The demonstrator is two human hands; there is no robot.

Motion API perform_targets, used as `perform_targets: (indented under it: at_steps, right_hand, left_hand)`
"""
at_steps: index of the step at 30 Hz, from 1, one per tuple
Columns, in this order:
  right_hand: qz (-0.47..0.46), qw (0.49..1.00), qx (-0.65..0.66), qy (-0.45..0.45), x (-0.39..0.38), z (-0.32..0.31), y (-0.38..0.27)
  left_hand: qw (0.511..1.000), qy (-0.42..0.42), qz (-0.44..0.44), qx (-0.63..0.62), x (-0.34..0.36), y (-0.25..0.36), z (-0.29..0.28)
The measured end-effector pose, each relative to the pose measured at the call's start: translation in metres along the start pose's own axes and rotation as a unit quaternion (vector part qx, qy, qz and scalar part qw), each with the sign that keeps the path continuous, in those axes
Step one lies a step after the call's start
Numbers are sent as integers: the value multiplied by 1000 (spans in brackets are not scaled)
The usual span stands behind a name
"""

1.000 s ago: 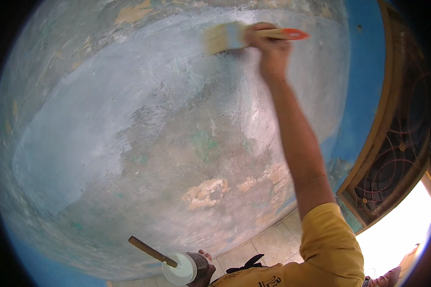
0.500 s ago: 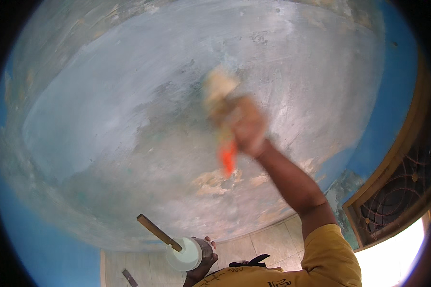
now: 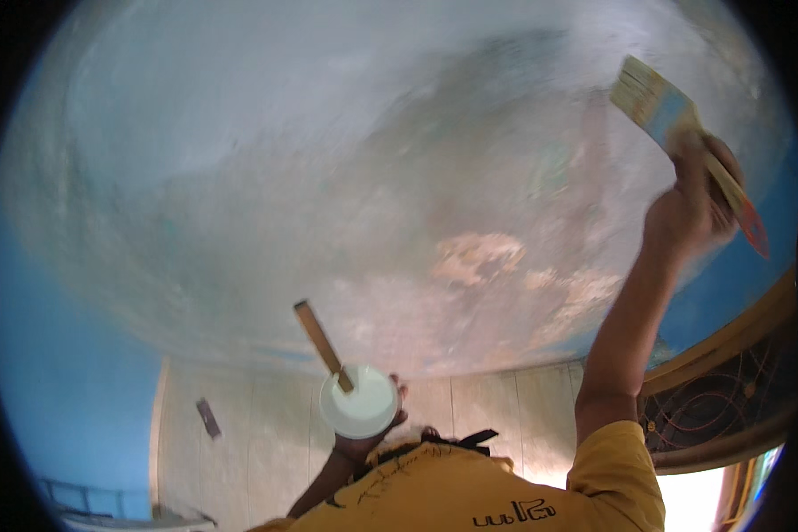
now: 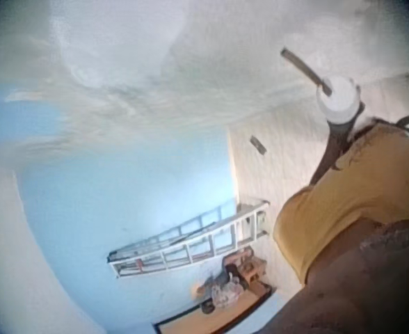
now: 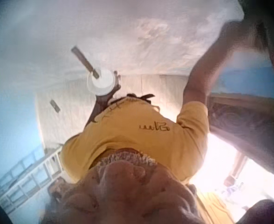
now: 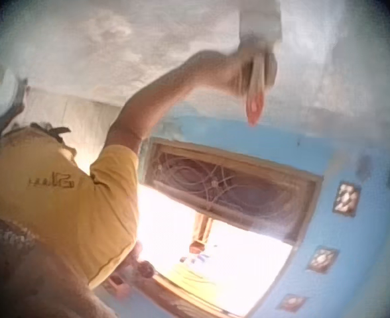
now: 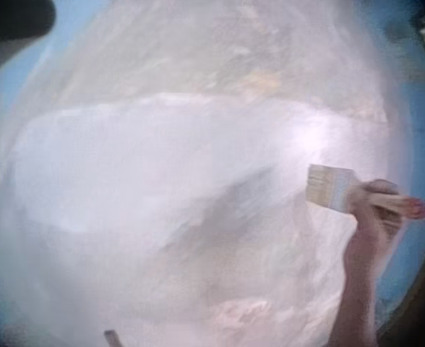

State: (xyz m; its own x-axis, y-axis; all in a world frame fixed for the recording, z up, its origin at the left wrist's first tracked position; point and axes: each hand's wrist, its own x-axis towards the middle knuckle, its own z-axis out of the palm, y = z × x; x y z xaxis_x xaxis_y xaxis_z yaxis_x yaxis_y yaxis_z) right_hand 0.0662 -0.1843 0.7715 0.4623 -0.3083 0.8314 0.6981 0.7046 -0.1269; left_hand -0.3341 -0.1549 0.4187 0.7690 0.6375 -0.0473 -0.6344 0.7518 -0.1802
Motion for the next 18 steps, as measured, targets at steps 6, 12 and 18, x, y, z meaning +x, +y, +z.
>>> perform_targets:
  at_steps: [6,12,18]
  right_hand:
    - [354,921,68,-150,-132,-24,-77]
    - [304,874,113,-361,-229,26,-134]
    - [380,756,116,-521,-276,72,-141]
  left_hand:
    - [995,47,61,57,17,24,-21]
    - [994,42,57,81,9,44,-4]
    - [995,5,54,83,6,73,5]
